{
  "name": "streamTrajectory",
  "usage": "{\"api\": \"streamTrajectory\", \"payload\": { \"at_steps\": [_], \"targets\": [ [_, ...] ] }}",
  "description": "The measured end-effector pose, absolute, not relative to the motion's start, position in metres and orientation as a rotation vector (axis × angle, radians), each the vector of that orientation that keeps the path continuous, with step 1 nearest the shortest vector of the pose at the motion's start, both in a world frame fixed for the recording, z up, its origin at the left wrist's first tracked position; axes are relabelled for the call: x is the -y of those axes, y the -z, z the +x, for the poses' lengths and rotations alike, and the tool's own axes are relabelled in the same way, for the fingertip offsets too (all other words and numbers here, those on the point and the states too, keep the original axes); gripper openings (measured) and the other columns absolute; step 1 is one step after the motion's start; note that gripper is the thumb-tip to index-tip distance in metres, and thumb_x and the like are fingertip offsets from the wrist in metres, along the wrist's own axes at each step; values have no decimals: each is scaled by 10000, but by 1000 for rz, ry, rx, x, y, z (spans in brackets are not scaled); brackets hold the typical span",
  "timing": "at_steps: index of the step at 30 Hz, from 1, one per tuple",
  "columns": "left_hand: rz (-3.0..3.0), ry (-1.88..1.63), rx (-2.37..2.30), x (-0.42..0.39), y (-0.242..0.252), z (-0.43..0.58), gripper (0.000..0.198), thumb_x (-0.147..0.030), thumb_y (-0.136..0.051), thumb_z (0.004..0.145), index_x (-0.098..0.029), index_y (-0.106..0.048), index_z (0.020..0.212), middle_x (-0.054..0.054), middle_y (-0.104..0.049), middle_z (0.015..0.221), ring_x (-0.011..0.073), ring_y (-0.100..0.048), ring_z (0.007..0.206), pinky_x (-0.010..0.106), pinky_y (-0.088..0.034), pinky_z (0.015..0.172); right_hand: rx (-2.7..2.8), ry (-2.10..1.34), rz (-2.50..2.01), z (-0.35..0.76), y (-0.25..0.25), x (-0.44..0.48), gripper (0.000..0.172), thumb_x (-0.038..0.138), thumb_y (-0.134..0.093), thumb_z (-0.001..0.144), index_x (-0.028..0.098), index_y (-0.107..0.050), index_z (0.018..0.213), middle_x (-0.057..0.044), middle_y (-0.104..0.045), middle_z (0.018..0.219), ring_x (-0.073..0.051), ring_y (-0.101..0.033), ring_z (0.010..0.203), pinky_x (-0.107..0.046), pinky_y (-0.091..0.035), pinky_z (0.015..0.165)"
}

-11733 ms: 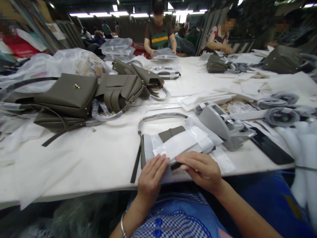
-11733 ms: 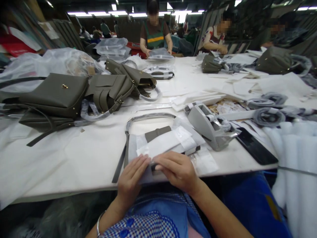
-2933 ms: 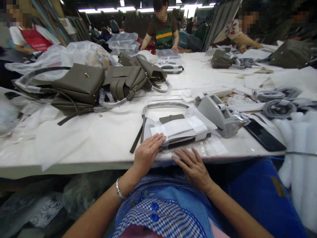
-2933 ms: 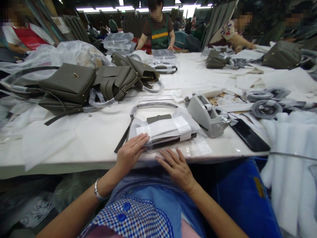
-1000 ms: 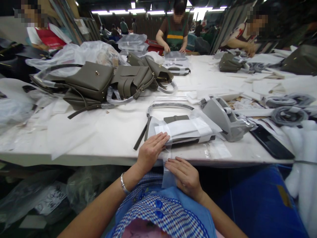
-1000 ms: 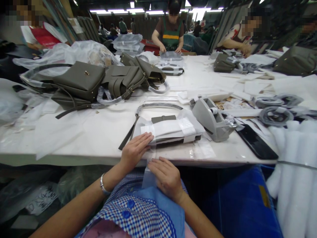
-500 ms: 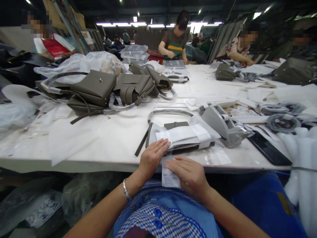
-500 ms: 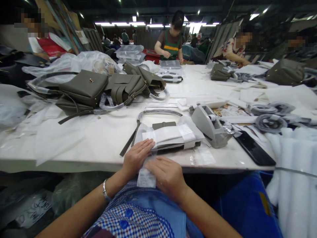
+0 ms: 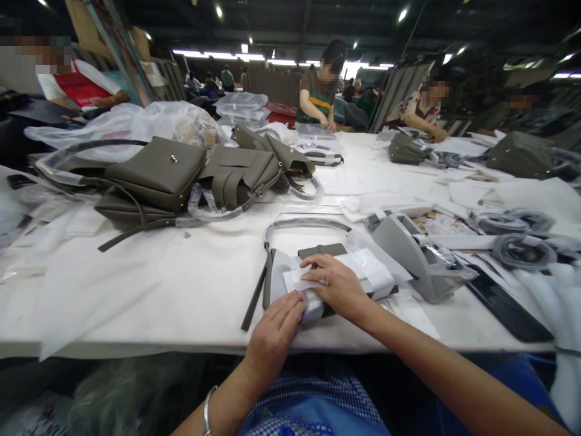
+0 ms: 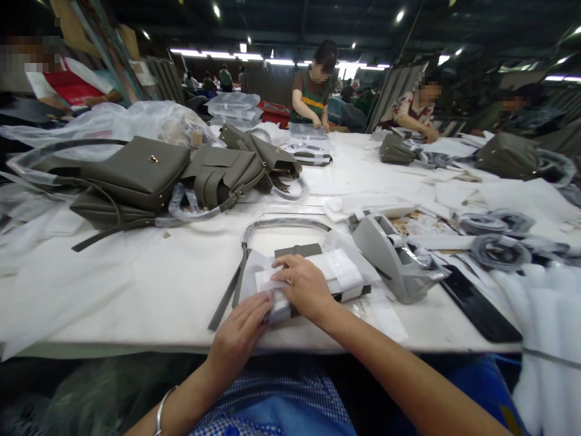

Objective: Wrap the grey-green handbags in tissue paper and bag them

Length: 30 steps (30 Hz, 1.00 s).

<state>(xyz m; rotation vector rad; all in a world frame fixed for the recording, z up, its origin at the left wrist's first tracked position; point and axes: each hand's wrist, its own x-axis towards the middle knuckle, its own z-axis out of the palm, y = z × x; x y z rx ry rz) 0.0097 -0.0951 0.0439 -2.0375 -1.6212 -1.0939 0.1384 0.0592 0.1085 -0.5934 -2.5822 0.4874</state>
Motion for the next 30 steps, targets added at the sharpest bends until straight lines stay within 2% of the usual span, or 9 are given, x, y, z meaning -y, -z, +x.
{"api": "streamTrajectory", "payload": {
  "at_steps": [3, 6, 10, 12, 15, 17, 21, 27, 30],
  "targets": [
    [-2067, 1165, 1663, 97, -50, 7, 294, -57, -508, 926, -128, -593, 1199, 140, -695, 1207, 217, -635, 1170, 367, -539, 1025, 2617, -587, -737, 131, -111, -67, 38, 232, -760, 812, 254, -740, 788, 20, -706, 970, -147, -657, 814, -267, -491, 715],
    [-2111, 1206, 1741, 100, -59, 9, 388, -62, -526, 884, -133, -571, 1263, 153, -659, 1261, 227, -600, 1214, 365, -530, 1036, 2722, -602, -804, 123, -116, -78, 109, 290, -795, 784, 236, -704, 760, 36, -681, 873, -129, -631, 714, -245, -420, 617],
    [-2113, 1089, 1826, 100, -69, 17, 497, -166, -555, 873, -138, -527, 1369, 178, -511, 1451, 304, -489, 1339, 441, -515, 1051, 2812, -534, -793, 112, -118, -93, 154, 325, -802, 776, 229, -683, 754, 31, -659, 837, -124, -612, 693, -235, -346, 562],
    [-2085, 973, 1834, 96, -70, 20, 486, -197, -541, 901, -122, -519, 1381, 156, -535, 1439, 306, -503, 1331, 440, -521, 1045, 2813, -529, -779, 106, -115, -97, 175, 342, -809, 768, 228, -678, 743, 31, -655, 840, -119, -607, 678, -232, -331, 547],
    [-2034, 881, 1818, 91, -67, 23, 447, -206, -497, 938, -89, -527, 1368, 122, -625, 1348, 272, -595, 1238, 392, -557, 994, 2761, -509, -798, 102, -113, -97, 165, 329, -800, 782, 224, -673, 774, 21, -663, 868, -126, -619, 702, -229, -364, 574],
    [-1998, 856, 1802, 90, -66, 24, 425, -213, -474, 949, -87, -548, 1349, 107, -641, 1327, 263, -630, 1190, 383, -576, 959, 2701, -463, -840, 108, -117, -96, 114, 280, -752, 833, 231, -674, 901, 8, -680, 939, -130, -632, 744, -233, -417, 638],
    [-1945, 835, 1689, 89, -62, 20, 456, -222, -468, 961, -99, -512, 1399, 82, -649, 1317, 247, -679, 1108, 362, -600, 887, 2479, -460, -795, 157, -141, -108, 223, 216, -634, 911, 234, -640, 1132, -21, -707, 1077, -129, -658, 777, -251, -503, 771],
    [-1975, 880, 1499, 81, -53, 7, 555, -208, -468, 966, -115, -365, 1503, 73, -639, 1332, 242, -694, 1076, 357, -587, 893, 2094, -354, -1524, 302, -181, -155, 225, 287, -606, 899, 203, -692, 1089, -80, -719, 1135, -227, -668, 1004, -350, -517, 925],
    [-2000, 866, 1471, 79, -52, 5, 568, -214, -477, 963, -116, -355, 1508, 73, -634, 1338, 249, -690, 1086, 365, -589, 884, 2045, -540, -1730, 345, -181, -175, 233, 377, -631, 892, 168, -733, 870, -90, -762, 876, -236, -708, 833, -326, -570, 765]
  ]
}}
